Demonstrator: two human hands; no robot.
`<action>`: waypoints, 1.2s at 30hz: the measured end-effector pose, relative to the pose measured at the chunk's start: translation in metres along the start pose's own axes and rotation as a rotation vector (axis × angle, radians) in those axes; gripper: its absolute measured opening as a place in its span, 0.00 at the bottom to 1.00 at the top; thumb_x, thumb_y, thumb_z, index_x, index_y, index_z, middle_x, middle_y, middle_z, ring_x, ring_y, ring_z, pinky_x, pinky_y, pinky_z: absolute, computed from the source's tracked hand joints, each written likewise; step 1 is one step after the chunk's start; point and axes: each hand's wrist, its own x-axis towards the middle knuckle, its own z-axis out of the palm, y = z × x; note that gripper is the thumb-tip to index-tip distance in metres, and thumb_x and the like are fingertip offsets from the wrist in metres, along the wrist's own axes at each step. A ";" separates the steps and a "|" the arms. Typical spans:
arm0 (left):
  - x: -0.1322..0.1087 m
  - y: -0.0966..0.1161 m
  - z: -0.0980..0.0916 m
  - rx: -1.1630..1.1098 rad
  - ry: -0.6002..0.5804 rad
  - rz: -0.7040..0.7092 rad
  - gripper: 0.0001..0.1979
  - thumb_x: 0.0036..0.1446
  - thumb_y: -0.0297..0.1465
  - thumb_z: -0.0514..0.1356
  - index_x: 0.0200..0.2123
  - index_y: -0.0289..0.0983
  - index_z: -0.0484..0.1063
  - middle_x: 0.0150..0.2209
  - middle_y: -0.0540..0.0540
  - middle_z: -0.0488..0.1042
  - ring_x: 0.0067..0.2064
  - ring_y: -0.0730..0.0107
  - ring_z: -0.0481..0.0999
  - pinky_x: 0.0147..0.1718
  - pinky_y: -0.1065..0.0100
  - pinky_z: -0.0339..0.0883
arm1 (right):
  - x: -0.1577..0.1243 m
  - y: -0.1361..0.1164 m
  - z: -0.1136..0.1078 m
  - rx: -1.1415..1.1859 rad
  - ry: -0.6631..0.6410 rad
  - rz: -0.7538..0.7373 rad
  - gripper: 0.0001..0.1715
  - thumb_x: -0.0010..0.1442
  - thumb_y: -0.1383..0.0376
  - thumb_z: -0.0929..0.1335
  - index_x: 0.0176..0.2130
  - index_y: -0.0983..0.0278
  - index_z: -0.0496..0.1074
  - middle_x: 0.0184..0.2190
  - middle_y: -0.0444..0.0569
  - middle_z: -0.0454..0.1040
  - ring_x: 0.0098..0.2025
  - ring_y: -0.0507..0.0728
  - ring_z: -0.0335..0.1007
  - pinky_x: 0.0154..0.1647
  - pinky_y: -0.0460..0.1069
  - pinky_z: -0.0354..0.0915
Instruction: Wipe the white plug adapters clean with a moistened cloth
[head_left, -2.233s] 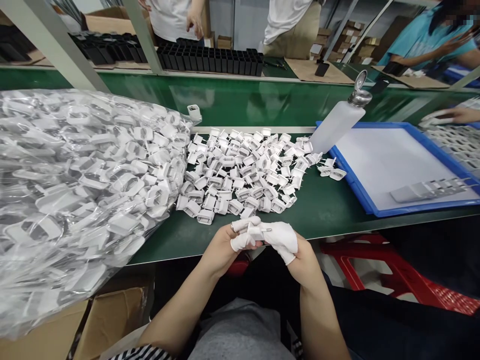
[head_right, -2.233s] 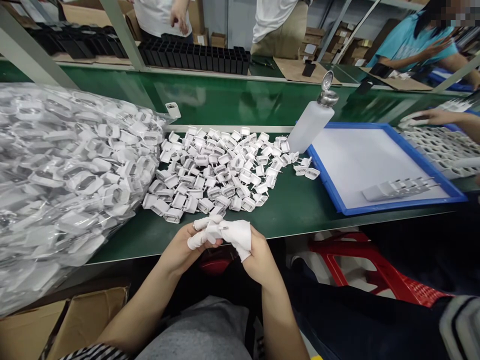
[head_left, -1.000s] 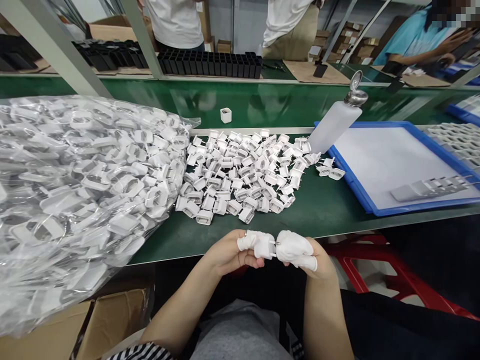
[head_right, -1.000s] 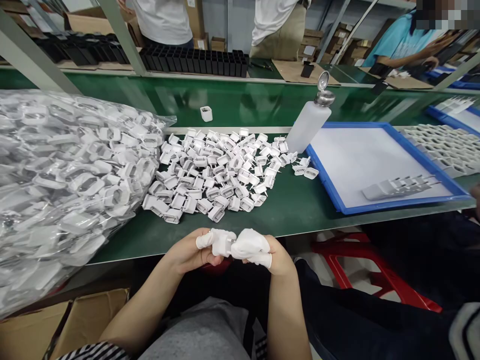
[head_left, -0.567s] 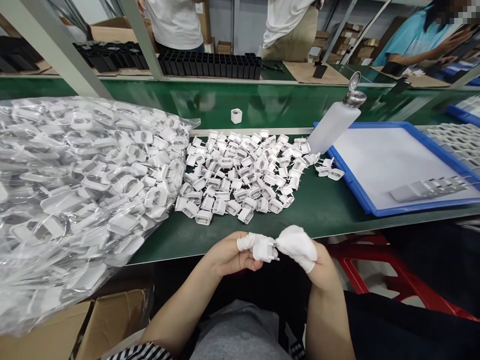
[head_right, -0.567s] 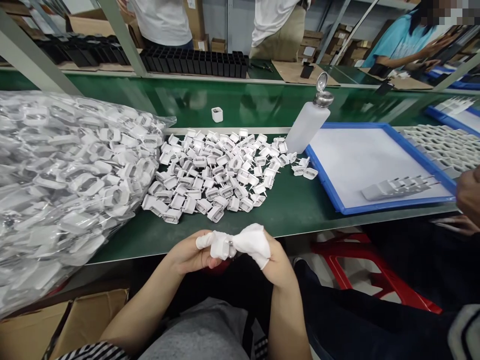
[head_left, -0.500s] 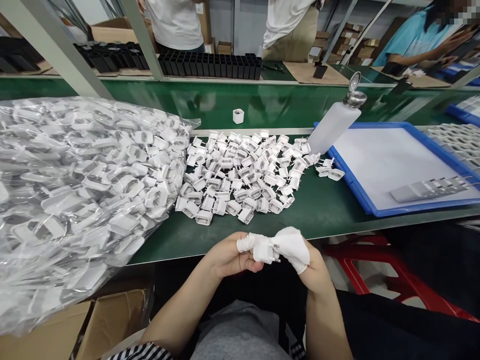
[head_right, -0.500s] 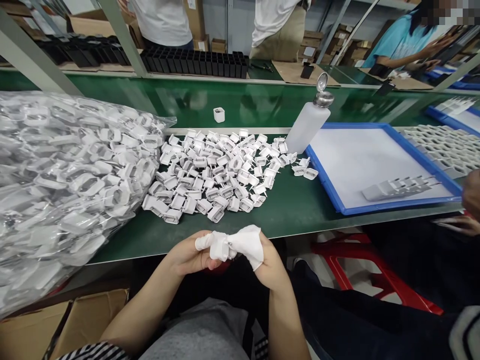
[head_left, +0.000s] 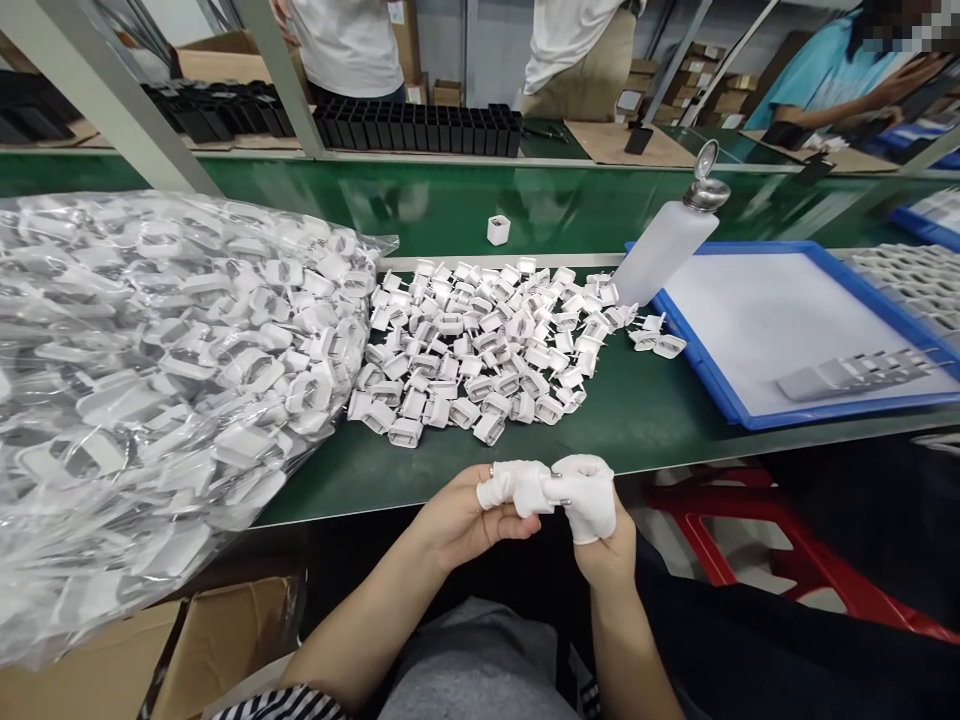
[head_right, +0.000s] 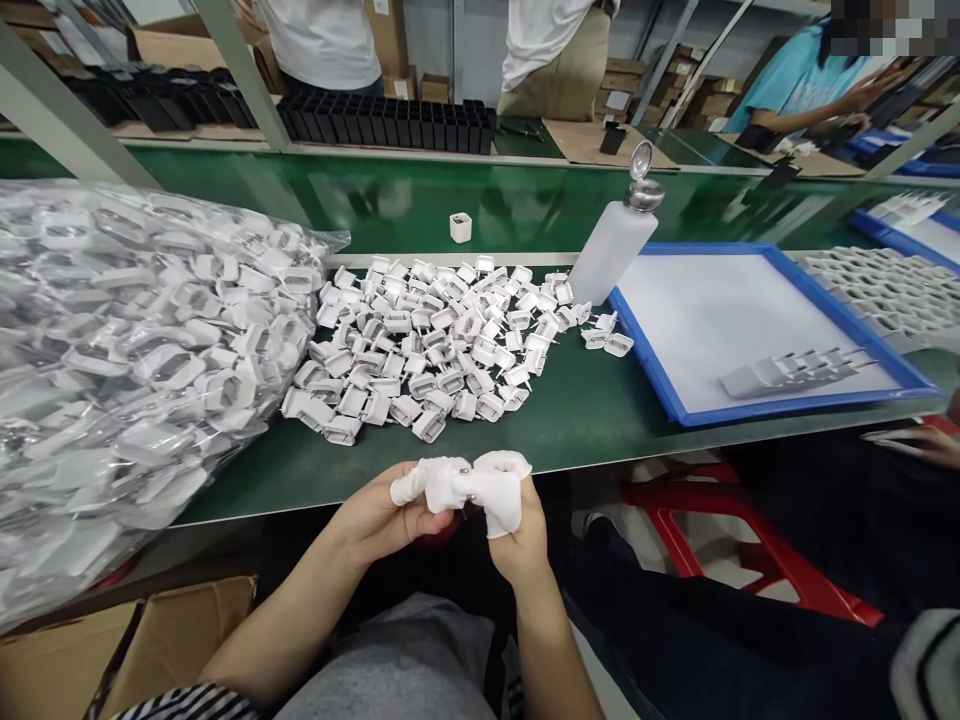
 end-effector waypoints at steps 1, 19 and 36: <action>0.000 -0.001 0.000 0.000 0.020 0.013 0.14 0.39 0.32 0.66 0.31 0.29 0.74 0.25 0.44 0.74 0.23 0.75 0.72 0.25 0.77 0.69 | -0.001 0.002 0.003 -0.007 0.035 0.002 0.12 0.56 0.68 0.60 0.36 0.58 0.70 0.35 0.48 0.67 0.38 0.56 0.66 0.38 0.51 0.64; -0.005 -0.013 0.002 0.711 0.237 0.683 0.18 0.43 0.27 0.62 0.41 0.39 0.71 0.46 0.44 0.70 0.46 0.60 0.69 0.45 0.63 0.64 | 0.000 -0.010 0.008 -0.506 0.052 -0.194 0.23 0.51 0.80 0.57 0.43 0.62 0.65 0.37 0.52 0.62 0.40 0.56 0.62 0.39 0.51 0.64; -0.001 -0.015 -0.012 1.456 0.324 1.226 0.15 0.49 0.23 0.57 0.42 0.39 0.67 0.44 0.44 0.71 0.46 0.67 0.70 0.42 0.67 0.67 | 0.004 -0.023 0.006 -0.435 -0.018 0.018 0.25 0.53 0.77 0.57 0.49 0.63 0.63 0.43 0.53 0.65 0.45 0.56 0.64 0.45 0.50 0.65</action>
